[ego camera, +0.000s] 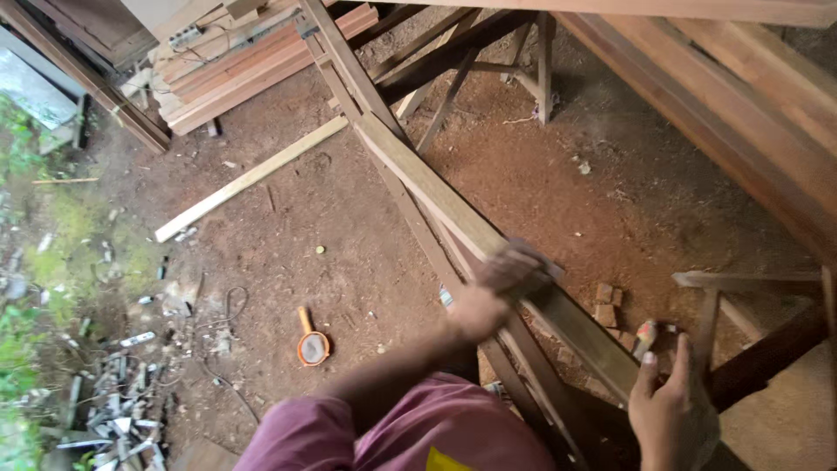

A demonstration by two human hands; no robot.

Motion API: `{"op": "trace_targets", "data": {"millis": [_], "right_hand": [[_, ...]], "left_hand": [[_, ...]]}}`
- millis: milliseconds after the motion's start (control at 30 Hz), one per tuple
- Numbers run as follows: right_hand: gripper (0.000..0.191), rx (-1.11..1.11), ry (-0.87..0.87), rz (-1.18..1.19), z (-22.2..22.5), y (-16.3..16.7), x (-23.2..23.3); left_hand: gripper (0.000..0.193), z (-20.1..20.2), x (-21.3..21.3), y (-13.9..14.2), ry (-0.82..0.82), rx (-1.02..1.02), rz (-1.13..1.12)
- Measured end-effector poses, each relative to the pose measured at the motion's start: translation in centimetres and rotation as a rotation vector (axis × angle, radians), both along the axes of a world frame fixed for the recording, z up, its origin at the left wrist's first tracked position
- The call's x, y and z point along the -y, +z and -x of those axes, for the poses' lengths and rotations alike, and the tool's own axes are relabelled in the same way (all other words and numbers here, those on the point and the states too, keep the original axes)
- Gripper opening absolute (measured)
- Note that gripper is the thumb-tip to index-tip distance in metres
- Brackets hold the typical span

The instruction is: The person sands long wood beams using sandpaper by hand, moving along the length of the wood and switching between different pieces.

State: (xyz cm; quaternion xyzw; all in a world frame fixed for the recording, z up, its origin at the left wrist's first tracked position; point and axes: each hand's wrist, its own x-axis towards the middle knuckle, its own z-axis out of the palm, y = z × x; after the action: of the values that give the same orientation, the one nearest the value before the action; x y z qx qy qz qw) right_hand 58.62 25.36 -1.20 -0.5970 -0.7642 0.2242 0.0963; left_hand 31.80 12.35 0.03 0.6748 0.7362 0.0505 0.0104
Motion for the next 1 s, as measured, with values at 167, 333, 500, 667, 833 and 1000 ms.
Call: {"op": "trace_targets", "data": {"millis": [167,333,500,667,833,1000], "right_hand": [[0.062,0.059,0.147,-0.184,-0.5,0.7,0.7],[0.071,0.105,0.139,-0.107,-1.5,1.2,0.3],[0.084,0.085,0.157,-0.214,-1.2,1.2,0.0],[0.085,0.174,0.122,-0.174,-1.0,1.2,0.4],[0.083,0.069,0.121,-0.14,-1.1,1.3,0.4],[0.072,0.205,0.103,-0.138,-0.5,1.1,-0.4]], "left_hand": [[0.061,-4.2,-0.3,-0.9,-0.227,0.345,-0.133],[0.042,-1.0,0.1,0.0,0.066,1.406,-0.221],[0.04,-1.2,-1.6,1.3,0.224,0.906,-0.405],[0.035,-2.2,-3.6,2.1,0.036,0.112,-0.241],[0.073,-1.5,-3.8,0.4,0.015,0.266,-0.28],[0.062,-5.7,-3.8,-1.3,-0.371,0.464,-0.218]]}}
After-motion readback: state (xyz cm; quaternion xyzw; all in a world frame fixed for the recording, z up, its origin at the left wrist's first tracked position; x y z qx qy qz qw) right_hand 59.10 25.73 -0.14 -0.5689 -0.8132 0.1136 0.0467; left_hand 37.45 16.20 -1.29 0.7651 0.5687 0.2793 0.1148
